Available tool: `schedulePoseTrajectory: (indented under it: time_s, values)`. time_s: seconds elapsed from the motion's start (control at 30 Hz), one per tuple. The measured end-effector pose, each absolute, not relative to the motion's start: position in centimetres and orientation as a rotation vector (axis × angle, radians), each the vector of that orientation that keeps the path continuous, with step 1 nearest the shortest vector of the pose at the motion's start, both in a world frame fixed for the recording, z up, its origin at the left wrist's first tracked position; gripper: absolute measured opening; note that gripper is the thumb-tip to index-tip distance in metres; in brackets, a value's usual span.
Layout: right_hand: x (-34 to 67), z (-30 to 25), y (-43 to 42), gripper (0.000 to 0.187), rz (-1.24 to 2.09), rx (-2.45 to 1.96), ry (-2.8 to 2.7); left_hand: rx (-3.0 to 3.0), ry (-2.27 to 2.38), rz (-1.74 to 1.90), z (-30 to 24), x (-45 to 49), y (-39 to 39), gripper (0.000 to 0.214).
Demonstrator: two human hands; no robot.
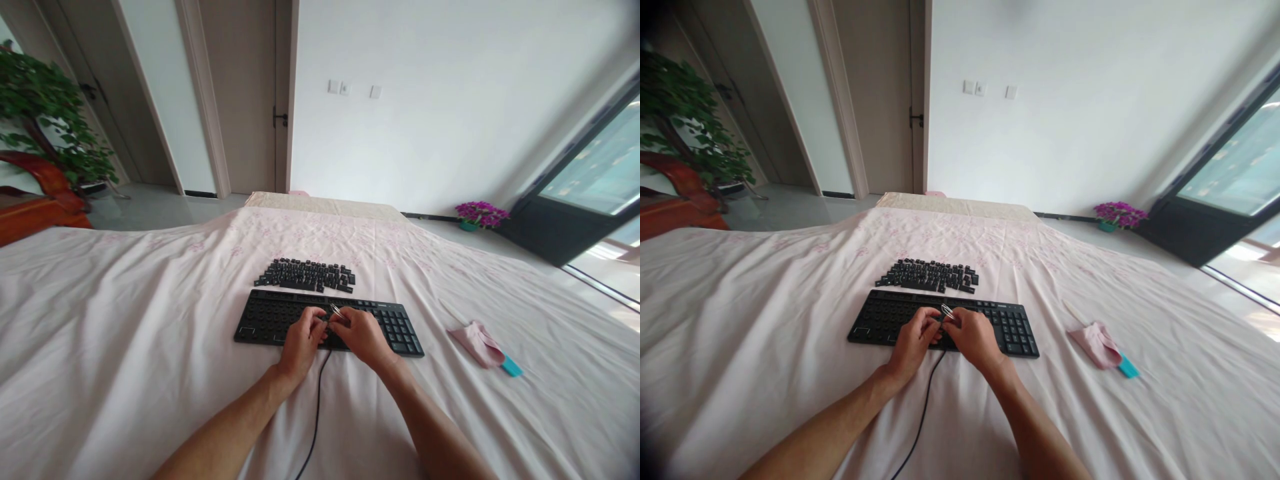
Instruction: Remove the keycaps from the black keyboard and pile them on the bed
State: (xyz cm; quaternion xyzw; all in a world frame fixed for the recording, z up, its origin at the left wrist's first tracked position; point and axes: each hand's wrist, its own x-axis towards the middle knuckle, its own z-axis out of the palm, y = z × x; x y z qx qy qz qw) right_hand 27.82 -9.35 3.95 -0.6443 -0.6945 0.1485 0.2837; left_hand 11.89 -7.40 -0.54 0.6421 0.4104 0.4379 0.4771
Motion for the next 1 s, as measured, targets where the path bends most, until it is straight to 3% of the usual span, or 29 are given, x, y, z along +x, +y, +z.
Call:
schedulePoseTrajectory:
  time_s: [0.43,1.0]
  values:
    - [29.6,4.8,-0.1,0.016,0.175,-2.161,-1.861,1.653,1.032,1.069,-0.8,11.8,-7.5,0.021]
    - [29.5,2.6,1.4,0.020,0.220,-2.247,-1.883,1.736,1.016,1.088,-1.0,11.7,-7.2,0.020]
